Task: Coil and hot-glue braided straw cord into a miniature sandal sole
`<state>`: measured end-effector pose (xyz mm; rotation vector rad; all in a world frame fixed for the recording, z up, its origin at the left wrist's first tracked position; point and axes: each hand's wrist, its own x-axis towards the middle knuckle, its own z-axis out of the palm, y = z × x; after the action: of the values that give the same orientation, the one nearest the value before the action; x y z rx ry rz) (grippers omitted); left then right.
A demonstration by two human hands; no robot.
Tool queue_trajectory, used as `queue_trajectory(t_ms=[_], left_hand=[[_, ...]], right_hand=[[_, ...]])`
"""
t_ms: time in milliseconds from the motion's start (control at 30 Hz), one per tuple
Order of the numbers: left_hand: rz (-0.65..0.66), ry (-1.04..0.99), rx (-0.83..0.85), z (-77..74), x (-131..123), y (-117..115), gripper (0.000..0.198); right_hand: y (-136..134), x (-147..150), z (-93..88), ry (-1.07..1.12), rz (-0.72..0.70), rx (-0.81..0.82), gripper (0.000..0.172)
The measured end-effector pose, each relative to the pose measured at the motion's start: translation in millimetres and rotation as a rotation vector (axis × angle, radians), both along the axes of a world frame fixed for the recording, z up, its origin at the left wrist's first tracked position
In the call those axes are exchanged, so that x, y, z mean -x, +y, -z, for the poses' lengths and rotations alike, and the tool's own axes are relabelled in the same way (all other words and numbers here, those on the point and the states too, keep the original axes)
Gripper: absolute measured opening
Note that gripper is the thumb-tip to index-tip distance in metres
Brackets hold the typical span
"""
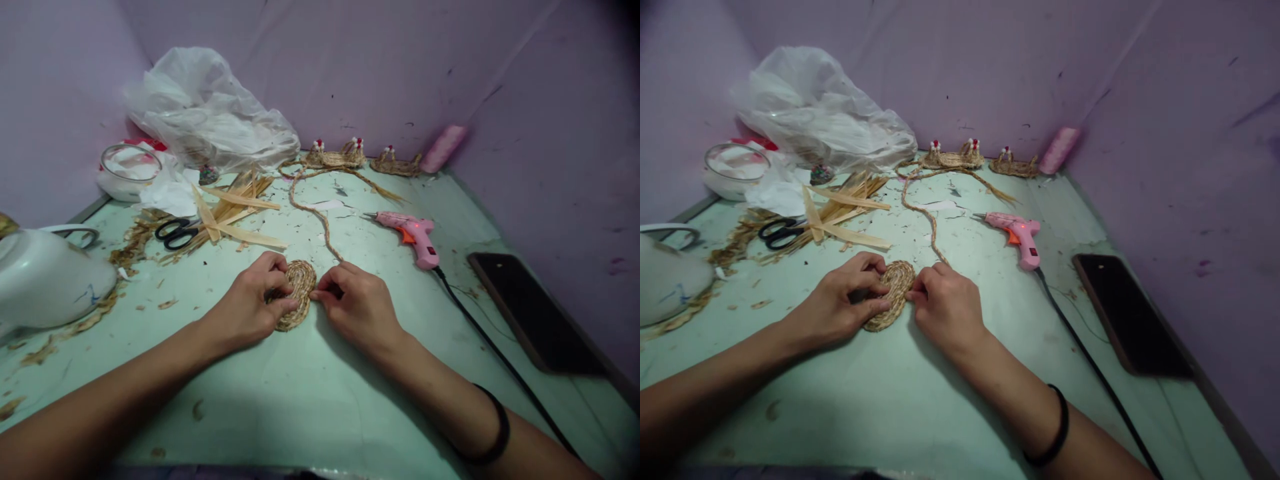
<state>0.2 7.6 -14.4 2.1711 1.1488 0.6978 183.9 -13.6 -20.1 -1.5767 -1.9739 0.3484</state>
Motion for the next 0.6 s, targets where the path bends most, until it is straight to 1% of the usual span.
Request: queue_trajectory(t_ms=[133,233,300,333,367,467,500,600], left_hand=[[0.018,-0.017,-0.013,-1.9,1.5,-1.0,0.008],[0.123,-0.064,-0.001,-4.5,0.9,0.2,0.012],[0.179,-0.047,0.004,-6.8,-1.1,1.8,0.016],[0.170,-0.013,-0.011,-8.0,-2.5,2.5,0.017],[0.135,0.034,-0.042,-9.1,-4.1,2.9,0.021],[-0.003,0.208,-0.155,-11.1,-9.7,1.1,0.039],[-0.022,0.259,-0.178,-11.2,-11.6,-0.3,0.038],[-0.018,0.335,-0.187,-10.7,-16.4,-5.0,0.026]], right_hand=[[-3.2,-3.0,1.0,-0.031,-0.065,-0.052,0.008],[-8.6,-6.4,3.2,-0.074,-0.106,-0.113,0.008],[-11.6,-7.2,5.0,-0.079,-0.108,-0.126,0.008],[-12.6,-6.9,5.8,-0.078,-0.105,-0.123,0.008],[-13.2,-6.3,6.3,-0.077,-0.101,-0.116,0.008],[-13.4,-3.3,5.6,-0.088,-0.091,-0.082,0.007],[-13.3,-2.7,4.3,-0.093,-0.090,-0.067,0.006],[-13.4,-4.9,-2.3,-0.131,-0.099,-0.018,0.004]])
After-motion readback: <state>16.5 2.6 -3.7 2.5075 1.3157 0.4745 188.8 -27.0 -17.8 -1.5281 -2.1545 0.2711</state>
